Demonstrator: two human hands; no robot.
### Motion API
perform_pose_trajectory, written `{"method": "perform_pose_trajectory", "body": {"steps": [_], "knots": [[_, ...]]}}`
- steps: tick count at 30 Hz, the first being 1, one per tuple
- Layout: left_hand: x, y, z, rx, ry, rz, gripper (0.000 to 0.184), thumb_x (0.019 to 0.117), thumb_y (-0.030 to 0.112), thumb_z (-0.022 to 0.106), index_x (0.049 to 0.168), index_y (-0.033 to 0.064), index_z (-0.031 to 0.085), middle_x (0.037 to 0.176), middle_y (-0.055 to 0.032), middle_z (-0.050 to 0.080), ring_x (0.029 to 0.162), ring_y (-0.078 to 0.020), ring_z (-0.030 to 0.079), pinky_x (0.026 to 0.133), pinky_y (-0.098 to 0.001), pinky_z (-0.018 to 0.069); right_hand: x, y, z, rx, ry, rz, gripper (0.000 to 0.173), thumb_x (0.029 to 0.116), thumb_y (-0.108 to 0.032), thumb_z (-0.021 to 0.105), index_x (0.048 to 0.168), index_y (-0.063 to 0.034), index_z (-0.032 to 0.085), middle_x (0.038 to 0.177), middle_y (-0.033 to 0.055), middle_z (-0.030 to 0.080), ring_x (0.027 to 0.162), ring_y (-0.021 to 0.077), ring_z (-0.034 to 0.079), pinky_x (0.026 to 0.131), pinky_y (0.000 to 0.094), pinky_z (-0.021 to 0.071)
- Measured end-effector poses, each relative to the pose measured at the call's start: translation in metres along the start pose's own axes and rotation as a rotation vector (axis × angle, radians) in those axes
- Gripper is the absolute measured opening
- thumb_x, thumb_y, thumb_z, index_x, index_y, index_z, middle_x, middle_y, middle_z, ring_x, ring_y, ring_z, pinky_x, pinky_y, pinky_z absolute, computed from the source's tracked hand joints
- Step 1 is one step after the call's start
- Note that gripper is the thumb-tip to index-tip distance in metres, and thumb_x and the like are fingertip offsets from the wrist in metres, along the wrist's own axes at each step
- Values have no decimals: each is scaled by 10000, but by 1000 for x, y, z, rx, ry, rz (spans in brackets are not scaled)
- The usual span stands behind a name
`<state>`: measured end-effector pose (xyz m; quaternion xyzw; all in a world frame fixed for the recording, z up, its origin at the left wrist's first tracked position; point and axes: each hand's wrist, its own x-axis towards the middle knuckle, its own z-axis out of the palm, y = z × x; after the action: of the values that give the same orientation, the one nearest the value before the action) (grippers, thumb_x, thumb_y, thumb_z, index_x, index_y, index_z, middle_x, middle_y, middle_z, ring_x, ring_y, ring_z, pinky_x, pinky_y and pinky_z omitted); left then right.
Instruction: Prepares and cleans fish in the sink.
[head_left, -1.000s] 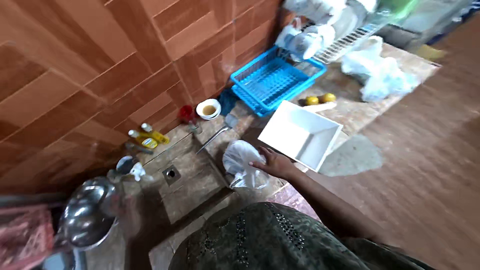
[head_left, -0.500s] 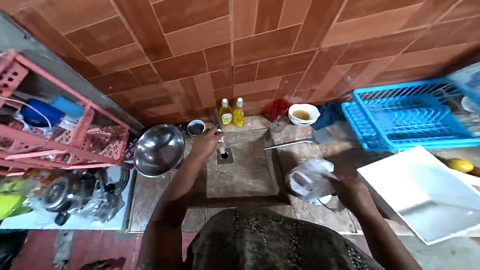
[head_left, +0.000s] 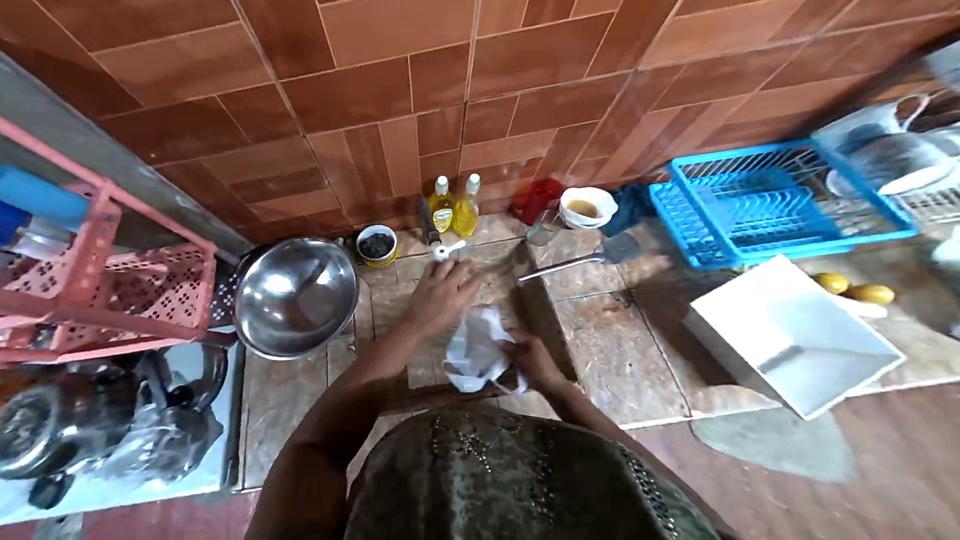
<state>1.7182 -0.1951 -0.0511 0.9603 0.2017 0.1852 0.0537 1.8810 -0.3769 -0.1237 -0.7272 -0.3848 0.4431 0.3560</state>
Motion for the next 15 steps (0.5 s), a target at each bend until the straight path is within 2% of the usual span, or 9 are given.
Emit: {"method": "perform_pose_trajectory", "body": {"steps": [1, 2, 3, 6, 7, 9, 12, 13, 15], "knots": [[-22, -2, 12, -76, -28, 18, 286, 1026, 325, 593, 1257, 213, 719, 1307, -75, 656, 1226, -299, 597, 1070, -527, 454, 5, 7, 19, 18, -30, 21, 286, 1033, -165, 583, 1244, 13, 659, 1041, 159, 713, 825, 184, 700, 772, 407, 604], [-44, -6, 26, -156, -95, -25, 294, 1038, 344, 568, 1257, 215, 717, 1301, -60, 656, 1241, -278, 585, 1080, -503, 453, 9, 14, 38, 30, -56, 26, 279, 1036, -173, 573, 1231, 7, 661, 1030, 152, 714, 826, 185, 704, 770, 411, 610], [-67, -13, 40, -234, -186, -120, 329, 1046, 372, 542, 1290, 212, 696, 1330, -62, 637, 1275, -275, 559, 1093, -497, 441, 11, 18, 53, 32, -87, 34, 275, 1038, -177, 566, 1221, 5, 661, 1022, 152, 712, 842, 194, 704, 787, 420, 605], [-117, -38, 74, -411, -385, -535, 478, 1032, 435, 547, 1408, 146, 606, 1467, -144, 549, 1386, -311, 495, 1162, -501, 399, 13, 18, 81, -65, -233, -48, 278, 1038, -181, 570, 1215, 10, 669, 1045, 166, 717, 918, 226, 704, 881, 441, 573], [-124, -45, 82, -455, -427, -666, 537, 1030, 455, 549, 1452, 124, 557, 1497, -157, 522, 1407, -317, 477, 1175, -503, 388, 14, 17, 87, -105, -294, -116, 281, 1031, -180, 581, 1207, 15, 680, 1069, 181, 721, 963, 249, 706, 923, 459, 560], [-128, -57, 98, -548, -442, -863, 677, 1003, 502, 587, 1516, 77, 469, 1525, -199, 486, 1415, -343, 470, 1176, -517, 386, 19, 14, 97, -191, -431, -281, 267, 1020, -186, 593, 1155, 17, 704, 1046, 201, 727, 975, 290, 707, 936, 485, 545], [-126, -72, 124, -690, -520, -1010, 887, 953, 583, 632, 1585, 42, 324, 1562, -252, 415, 1443, -384, 425, 1187, -541, 357, 32, 6, 101, -333, -725, -349, 302, 1039, -202, 576, 1206, 24, 688, 1081, 244, 720, 1041, 390, 692, 977, 575, 499], [-125, -75, 132, -749, -565, -1032, 872, 957, 577, 631, 1577, 38, 340, 1546, -254, 437, 1434, -382, 438, 1186, -543, 359, 35, 2, 101, -350, -791, -352, 304, 1039, -192, 581, 1213, 33, 688, 1093, 254, 718, 1054, 407, 689, 982, 589, 491], [-117, -79, 138, -841, -687, -1032, 664, 1023, 521, 559, 1465, 28, 515, 1457, -223, 546, 1378, -344, 509, 1167, -532, 377, 41, -4, 98, -362, -870, -337, 313, 1041, -206, 588, 1209, 35, 695, 1111, 256, 717, 1071, 405, 687, 993, 588, 485]]}}
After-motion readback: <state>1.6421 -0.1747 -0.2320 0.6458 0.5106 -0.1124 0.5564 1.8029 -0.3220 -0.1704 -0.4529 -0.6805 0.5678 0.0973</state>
